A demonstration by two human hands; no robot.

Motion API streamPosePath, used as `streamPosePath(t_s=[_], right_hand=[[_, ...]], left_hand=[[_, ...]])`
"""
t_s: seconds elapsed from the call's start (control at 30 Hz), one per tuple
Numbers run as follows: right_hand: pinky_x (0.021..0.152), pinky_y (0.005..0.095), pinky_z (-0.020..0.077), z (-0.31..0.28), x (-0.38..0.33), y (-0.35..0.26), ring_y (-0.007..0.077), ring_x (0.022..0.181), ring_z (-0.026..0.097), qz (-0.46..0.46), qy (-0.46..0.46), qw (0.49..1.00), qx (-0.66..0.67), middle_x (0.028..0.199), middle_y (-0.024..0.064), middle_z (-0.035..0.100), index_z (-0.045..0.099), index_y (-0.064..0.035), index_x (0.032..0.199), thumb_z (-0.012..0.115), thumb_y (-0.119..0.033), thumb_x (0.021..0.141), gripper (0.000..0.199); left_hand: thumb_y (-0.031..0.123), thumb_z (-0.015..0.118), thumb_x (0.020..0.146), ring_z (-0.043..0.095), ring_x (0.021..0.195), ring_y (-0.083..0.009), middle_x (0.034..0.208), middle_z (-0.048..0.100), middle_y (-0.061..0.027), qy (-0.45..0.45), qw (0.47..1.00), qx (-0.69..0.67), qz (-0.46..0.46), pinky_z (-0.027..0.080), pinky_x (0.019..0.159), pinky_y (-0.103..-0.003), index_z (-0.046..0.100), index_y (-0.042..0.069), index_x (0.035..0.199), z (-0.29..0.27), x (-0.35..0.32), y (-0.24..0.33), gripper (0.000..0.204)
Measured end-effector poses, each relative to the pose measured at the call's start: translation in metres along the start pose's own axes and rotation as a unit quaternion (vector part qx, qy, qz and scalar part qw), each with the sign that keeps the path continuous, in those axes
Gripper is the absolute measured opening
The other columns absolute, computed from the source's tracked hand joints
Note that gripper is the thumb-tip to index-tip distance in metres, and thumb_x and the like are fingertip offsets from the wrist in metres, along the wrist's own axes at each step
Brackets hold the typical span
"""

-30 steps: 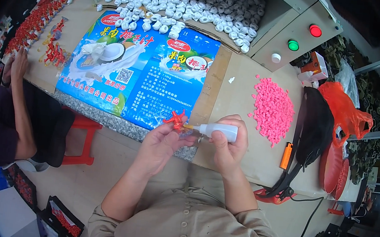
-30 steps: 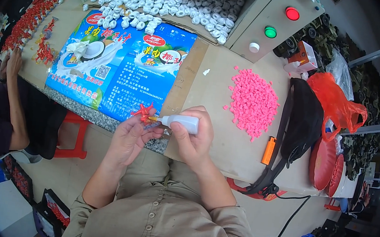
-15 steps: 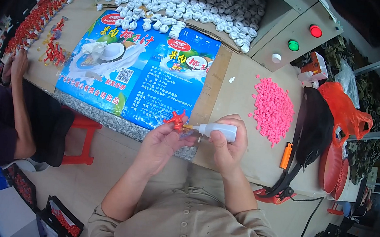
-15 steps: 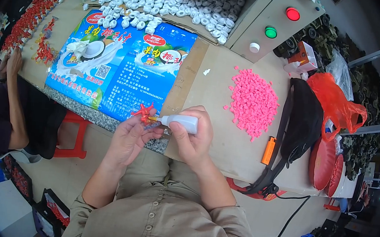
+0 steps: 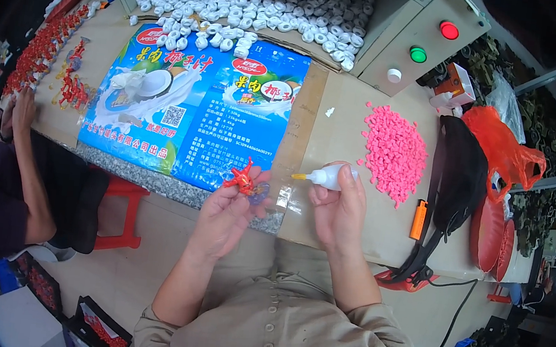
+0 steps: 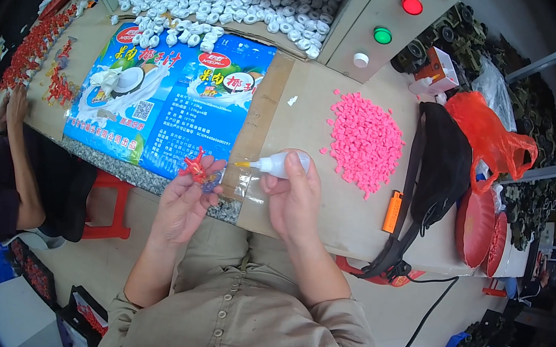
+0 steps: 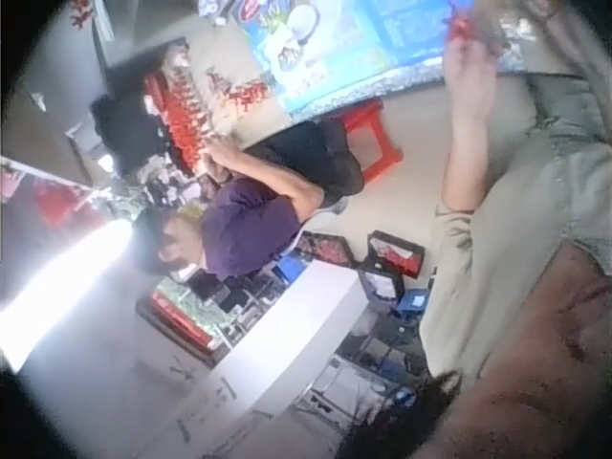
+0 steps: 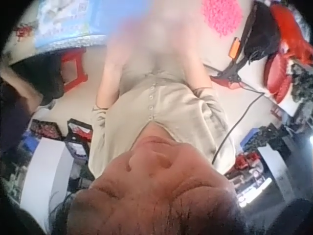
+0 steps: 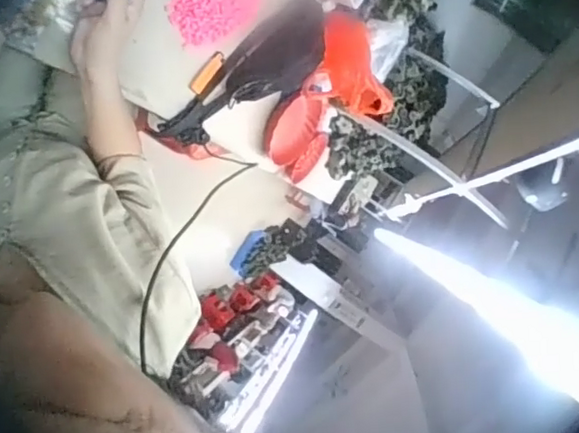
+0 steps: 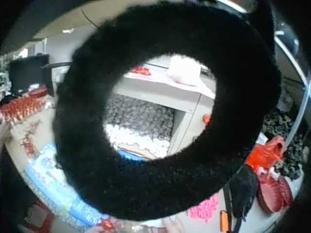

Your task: The person assembles small red plastic toy components by hand, applying glue from a glue bottle to bond them together.

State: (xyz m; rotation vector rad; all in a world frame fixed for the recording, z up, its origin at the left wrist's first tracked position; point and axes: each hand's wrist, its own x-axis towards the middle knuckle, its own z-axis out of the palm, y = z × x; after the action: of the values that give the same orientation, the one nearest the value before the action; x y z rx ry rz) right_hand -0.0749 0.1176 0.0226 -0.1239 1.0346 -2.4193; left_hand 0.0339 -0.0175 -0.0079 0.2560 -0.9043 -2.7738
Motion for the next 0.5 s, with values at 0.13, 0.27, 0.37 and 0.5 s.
streamPosePath(t_s=[0.13, 0.27, 0.37, 0.5], right_hand=[[0.053, 0.0249, 0.0362, 0.0, -0.003, 0.0, 0.0117, 0.057, 0.044, 0.016, 0.007, 1.0, -0.004, 0.069, 0.0059, 0.049, 0.046, -0.0039, 0.085, 0.045, -0.021, 0.086, 0.017], [0.052, 0.0244, 0.0358, 0.002, -0.003, 0.0, 0.0116, 0.057, 0.044, 0.035, 0.009, 0.999, -0.005, 0.069, 0.0054, 0.049, 0.046, -0.0041, 0.083, 0.046, -0.022, 0.086, 0.018], [0.051, 0.0233, 0.0319, -0.002, -0.002, 0.003, 0.009, 0.057, 0.04, 0.034, 0.001, 0.999, -0.014, 0.07, 0.0043, 0.05, 0.047, -0.0042, 0.085, 0.044, -0.024, 0.086, 0.02], [0.051, 0.0233, 0.0318, -0.004, -0.001, 0.004, 0.0089, 0.057, 0.04, 0.033, 0.02, 0.999, -0.028, 0.071, 0.0044, 0.051, 0.048, -0.0044, 0.085, 0.045, -0.024, 0.086, 0.02]], left_hand=[[0.008, 0.048, 0.082, 0.051, 0.088, -0.0174, 0.124, 0.036, -0.0177, -0.002, 1.0, 0.006, 0.017, 0.043, 0.072, -0.025, 0.036, -0.002, 0.12, 0.0, 0.001, -0.002, 0.041], [0.005, 0.049, 0.082, 0.052, 0.09, -0.0185, 0.126, 0.035, -0.0136, -0.005, 0.998, 0.045, 0.037, 0.044, 0.074, -0.028, 0.039, 0.0, 0.118, -0.001, 0.002, -0.006, 0.038], [0.002, 0.049, 0.081, 0.052, 0.088, -0.0174, 0.123, 0.038, -0.0111, 0.0, 0.992, 0.097, 0.077, 0.044, 0.074, -0.028, 0.039, -0.001, 0.118, 0.004, 0.003, -0.007, 0.038], [-0.001, 0.048, 0.08, 0.051, 0.09, -0.016, 0.114, 0.043, -0.0097, -0.006, 0.977, 0.183, 0.105, 0.045, 0.073, -0.029, 0.037, -0.002, 0.118, 0.008, 0.005, -0.005, 0.039]])
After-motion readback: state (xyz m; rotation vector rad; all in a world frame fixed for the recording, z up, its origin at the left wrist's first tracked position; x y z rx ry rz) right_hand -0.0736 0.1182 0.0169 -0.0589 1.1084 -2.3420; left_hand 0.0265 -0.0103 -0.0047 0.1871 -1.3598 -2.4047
